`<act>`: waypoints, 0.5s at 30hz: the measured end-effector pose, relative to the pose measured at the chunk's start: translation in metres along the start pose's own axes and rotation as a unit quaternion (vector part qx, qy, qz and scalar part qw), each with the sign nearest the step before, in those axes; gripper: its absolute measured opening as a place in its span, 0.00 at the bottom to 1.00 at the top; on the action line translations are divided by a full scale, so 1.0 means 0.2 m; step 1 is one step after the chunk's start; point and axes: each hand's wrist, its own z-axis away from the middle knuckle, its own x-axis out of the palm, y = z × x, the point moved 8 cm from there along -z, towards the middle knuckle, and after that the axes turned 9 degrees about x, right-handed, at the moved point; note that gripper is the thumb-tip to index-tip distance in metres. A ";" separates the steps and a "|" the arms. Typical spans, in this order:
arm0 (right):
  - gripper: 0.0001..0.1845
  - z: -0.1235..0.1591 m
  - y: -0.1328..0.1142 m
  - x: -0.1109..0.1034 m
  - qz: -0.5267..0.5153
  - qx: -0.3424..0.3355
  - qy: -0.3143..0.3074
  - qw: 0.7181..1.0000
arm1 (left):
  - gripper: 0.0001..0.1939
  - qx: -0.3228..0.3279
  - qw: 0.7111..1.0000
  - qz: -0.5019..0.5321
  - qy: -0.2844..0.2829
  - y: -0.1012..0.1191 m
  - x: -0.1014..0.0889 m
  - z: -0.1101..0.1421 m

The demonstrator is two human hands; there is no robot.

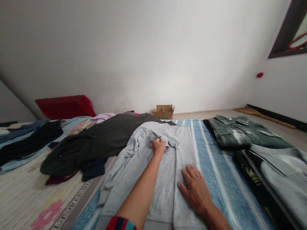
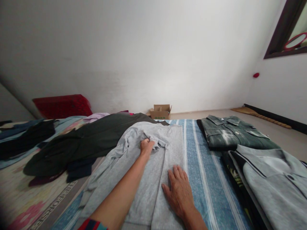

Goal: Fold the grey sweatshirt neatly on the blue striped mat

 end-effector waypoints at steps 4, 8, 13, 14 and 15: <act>0.26 0.00 0.00 0.00 -0.009 0.002 -0.003 1.000 | 0.05 0.009 0.993 0.057 0.101 0.03 -0.19 -0.06; 0.27 -0.01 0.00 0.00 -0.008 0.009 -0.017 1.000 | 0.06 0.019 0.979 0.121 0.163 0.07 -0.38 -0.13; 0.28 -0.01 0.00 0.00 -0.006 0.010 -0.026 1.000 | 0.06 0.034 0.961 0.194 0.194 0.10 -0.55 -0.22; 0.28 -0.01 -0.01 0.00 -0.006 0.009 -0.025 1.000 | 0.07 0.039 0.958 0.207 0.195 0.10 -0.58 -0.24; 0.28 -0.01 -0.01 -0.01 -0.006 0.008 -0.024 1.000 | 0.09 0.043 0.954 0.220 0.197 0.11 -0.61 -0.25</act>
